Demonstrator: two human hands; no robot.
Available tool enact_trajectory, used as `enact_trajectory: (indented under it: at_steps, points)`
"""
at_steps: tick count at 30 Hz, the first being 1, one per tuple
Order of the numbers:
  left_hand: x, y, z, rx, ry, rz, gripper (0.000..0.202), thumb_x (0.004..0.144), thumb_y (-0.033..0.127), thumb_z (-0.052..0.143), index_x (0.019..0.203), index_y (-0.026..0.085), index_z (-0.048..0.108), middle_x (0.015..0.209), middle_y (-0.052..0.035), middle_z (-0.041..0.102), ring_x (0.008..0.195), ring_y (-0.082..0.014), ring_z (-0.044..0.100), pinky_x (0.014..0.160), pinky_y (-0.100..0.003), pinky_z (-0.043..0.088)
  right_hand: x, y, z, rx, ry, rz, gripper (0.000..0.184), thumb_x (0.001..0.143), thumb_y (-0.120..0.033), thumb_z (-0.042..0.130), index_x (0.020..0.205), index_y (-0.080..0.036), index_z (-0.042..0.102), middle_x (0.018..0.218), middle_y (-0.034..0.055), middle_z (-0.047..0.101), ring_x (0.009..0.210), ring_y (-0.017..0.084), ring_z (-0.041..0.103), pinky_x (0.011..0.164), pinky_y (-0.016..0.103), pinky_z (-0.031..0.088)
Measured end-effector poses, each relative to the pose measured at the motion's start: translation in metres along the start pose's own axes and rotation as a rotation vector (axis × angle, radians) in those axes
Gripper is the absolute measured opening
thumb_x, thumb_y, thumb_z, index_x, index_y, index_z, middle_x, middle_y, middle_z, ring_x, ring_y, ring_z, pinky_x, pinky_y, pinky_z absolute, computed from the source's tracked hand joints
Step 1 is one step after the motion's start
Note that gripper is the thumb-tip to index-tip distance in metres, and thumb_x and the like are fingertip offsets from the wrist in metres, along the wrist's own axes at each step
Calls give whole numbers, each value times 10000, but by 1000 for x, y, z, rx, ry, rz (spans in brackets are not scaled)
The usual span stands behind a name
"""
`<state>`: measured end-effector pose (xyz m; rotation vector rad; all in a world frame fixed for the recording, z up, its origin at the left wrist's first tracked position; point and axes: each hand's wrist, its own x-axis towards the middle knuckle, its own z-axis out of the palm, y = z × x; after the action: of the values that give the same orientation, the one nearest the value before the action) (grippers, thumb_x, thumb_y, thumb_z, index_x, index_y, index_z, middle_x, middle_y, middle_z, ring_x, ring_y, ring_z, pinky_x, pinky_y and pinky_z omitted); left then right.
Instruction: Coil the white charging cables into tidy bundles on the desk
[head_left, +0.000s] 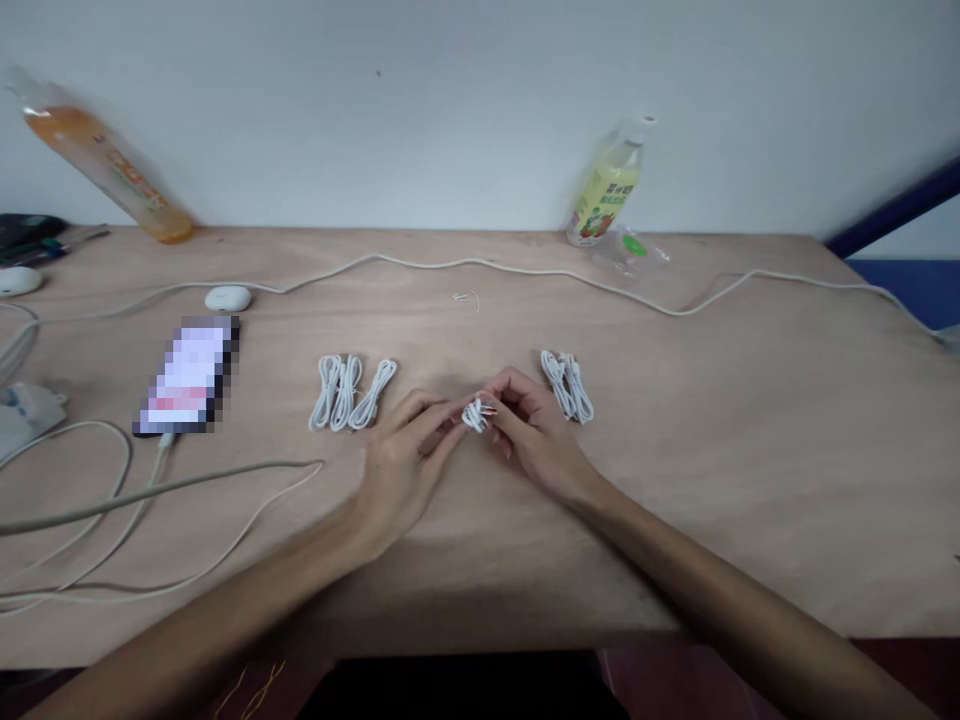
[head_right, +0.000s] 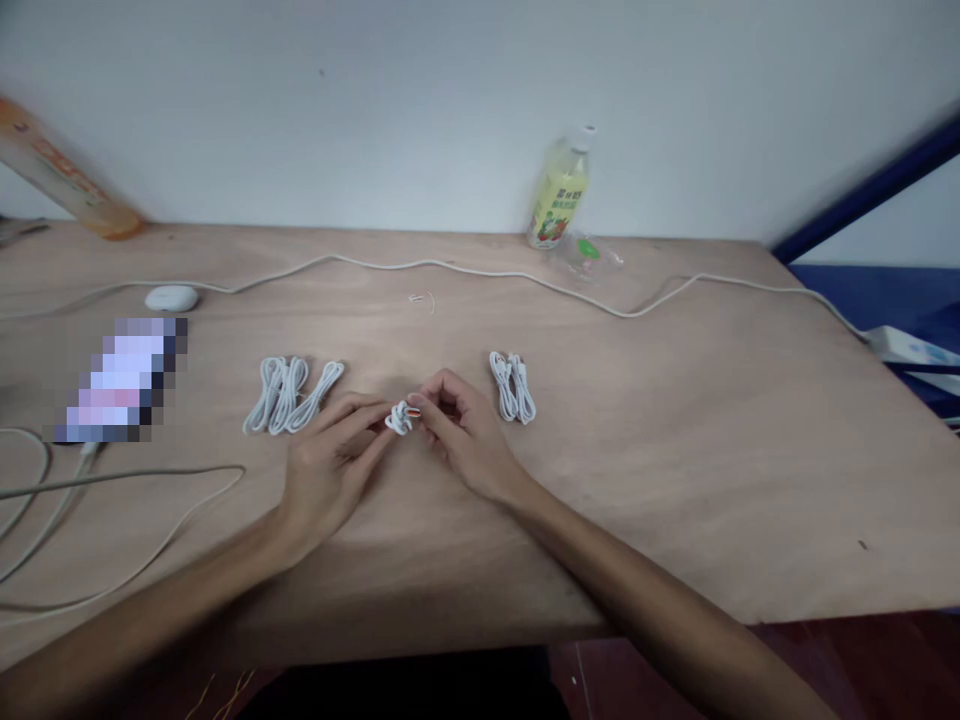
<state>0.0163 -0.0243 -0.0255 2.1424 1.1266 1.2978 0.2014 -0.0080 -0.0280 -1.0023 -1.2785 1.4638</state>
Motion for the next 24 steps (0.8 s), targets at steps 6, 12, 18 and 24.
enact_trajectory:
  at_steps: [6, 12, 18, 24]
  points:
    - [3, 3, -1, -93, -30, -151, 121, 1027, 263, 746, 943, 189, 792, 849, -32, 764, 755, -168, 695, 700, -275, 567, -2, -1, -1, -138, 37, -113, 307, 1020, -480, 693, 852, -243, 593, 733, -52, 518, 595, 123, 434, 560, 282, 355]
    - [10, 10, -3, -483, -195, -537, 347, 1056, 446, 670, 812, 201, 694, 613, 30, 638, 515, -115, 529, 511, -241, 422, -3, 0, -2, -281, 41, -203, 288, 1056, -435, 621, 846, -244, 576, 733, -36, 559, 677, 154, 503, 652, 310, 400]
    - [15, 9, 0, -873, -254, -793, 466, 961, 605, 754, 765, 197, 643, 633, 7, 632, 504, -111, 539, 444, -233, 349, -5, 0, 0, -342, 42, -253, 227, 1057, -362, 614, 864, -247, 581, 747, -35, 595, 662, 151, 515, 653, 312, 418]
    - [18, 9, -3, -1102, -316, -1019, 448, 893, 573, 831, 770, 196, 622, 642, 33, 576, 466, -81, 491, 402, -205, 298, -6, -3, 1, -410, 69, -316, 211, 1042, -314, 607, 845, -249, 574, 741, -33, 580, 666, 154, 503, 670, 317, 422]
